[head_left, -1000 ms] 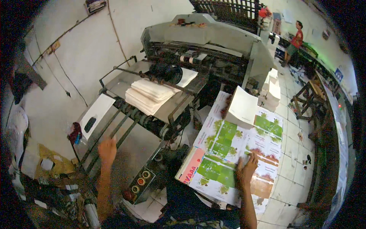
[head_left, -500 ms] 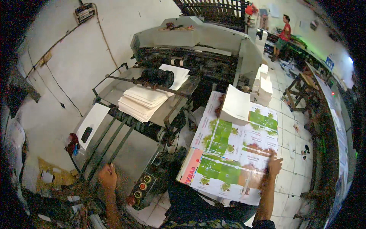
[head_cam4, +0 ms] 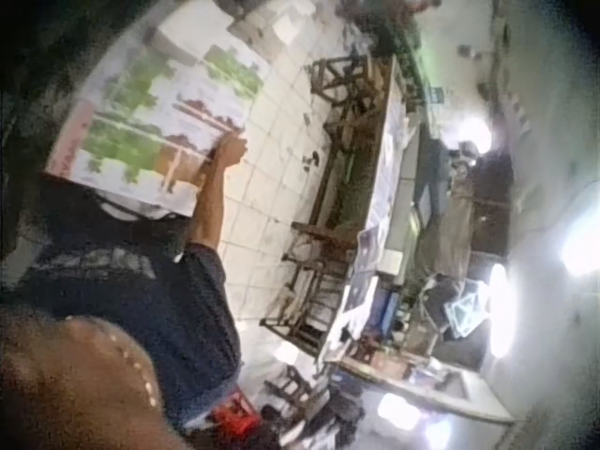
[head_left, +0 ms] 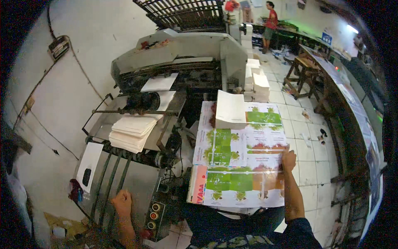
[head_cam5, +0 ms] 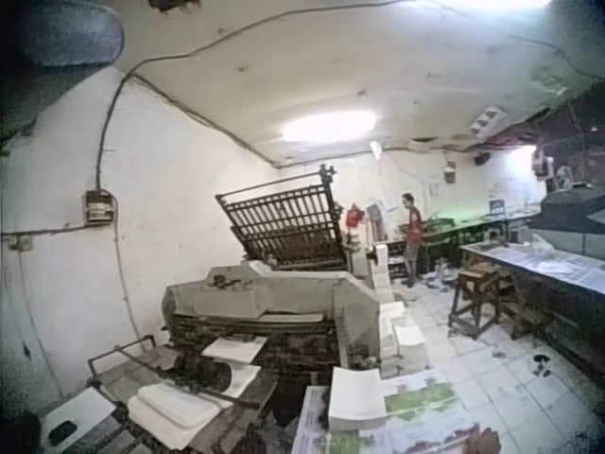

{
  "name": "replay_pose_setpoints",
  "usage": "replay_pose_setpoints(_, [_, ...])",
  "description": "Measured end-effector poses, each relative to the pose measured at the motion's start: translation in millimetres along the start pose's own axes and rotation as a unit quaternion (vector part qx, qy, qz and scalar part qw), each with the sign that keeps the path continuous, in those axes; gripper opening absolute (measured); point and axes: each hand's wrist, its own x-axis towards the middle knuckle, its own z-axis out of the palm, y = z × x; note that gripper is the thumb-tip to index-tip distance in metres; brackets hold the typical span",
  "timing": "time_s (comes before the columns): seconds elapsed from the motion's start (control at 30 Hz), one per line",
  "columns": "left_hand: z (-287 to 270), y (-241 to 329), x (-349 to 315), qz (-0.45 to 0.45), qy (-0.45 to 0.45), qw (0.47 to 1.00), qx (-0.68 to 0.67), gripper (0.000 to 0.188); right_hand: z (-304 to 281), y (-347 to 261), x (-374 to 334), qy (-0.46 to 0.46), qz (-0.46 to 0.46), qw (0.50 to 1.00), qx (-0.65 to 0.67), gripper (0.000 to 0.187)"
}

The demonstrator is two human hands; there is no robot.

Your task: The person fans a stack of paper by hand to separate the sheets and then places the stack into a printing machine, repeating the action with another stack.

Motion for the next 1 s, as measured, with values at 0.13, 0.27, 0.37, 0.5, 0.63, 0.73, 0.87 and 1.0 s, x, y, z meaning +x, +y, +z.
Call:
replay_pose_setpoints(0.13, [13, 1, 9, -0.045, -0.009, 0.999, 0.014, 0.032, 8, -5, 9, -0.02, 0.097, 0.992, 0.075, 0.081])
replay_pose_setpoints(0.27, [15, 13, 21, -0.041, 0.042, 0.998, -0.037, 0.03, 8, 2, 11, 0.002, 0.069, 0.996, 0.053, 0.082])
replay_pose_setpoints(0.37, [23, -20, 7, -0.054, 0.056, 0.992, -0.098, 0.033, 9, -15, 1, -0.021, 0.069, 0.996, 0.054, 0.082])
replay_pose_setpoints(0.5, [12, 21, 24, -0.089, 0.042, 0.985, -0.143, 0.037, 2, -4, 5, -0.011, 0.089, 0.995, 0.05, 0.082])
replay_pose_setpoints(0.63, [13, 15, 27, -0.096, 0.022, 0.984, -0.146, 0.037, -1, -2, 3, -0.018, 0.075, 0.996, 0.037, 0.081])
replay_pose_setpoints(0.73, [18, 0, 18, -0.053, 0.09, 0.987, -0.122, 0.039, 0, -9, -10, 0.002, -0.011, 1.0, 0.002, 0.081])
replay_pose_setpoints(0.87, [18, 12, 24, -0.104, 0.056, 0.971, -0.209, 0.042, 7, -2, 7, -0.002, 0.053, 0.998, 0.032, 0.082])
replay_pose_setpoints(1.0, [17, 5, 23, -0.065, 0.047, 0.989, -0.123, 0.042, 6, 2, 7, 0.006, 0.044, 0.999, 0.021, 0.085])
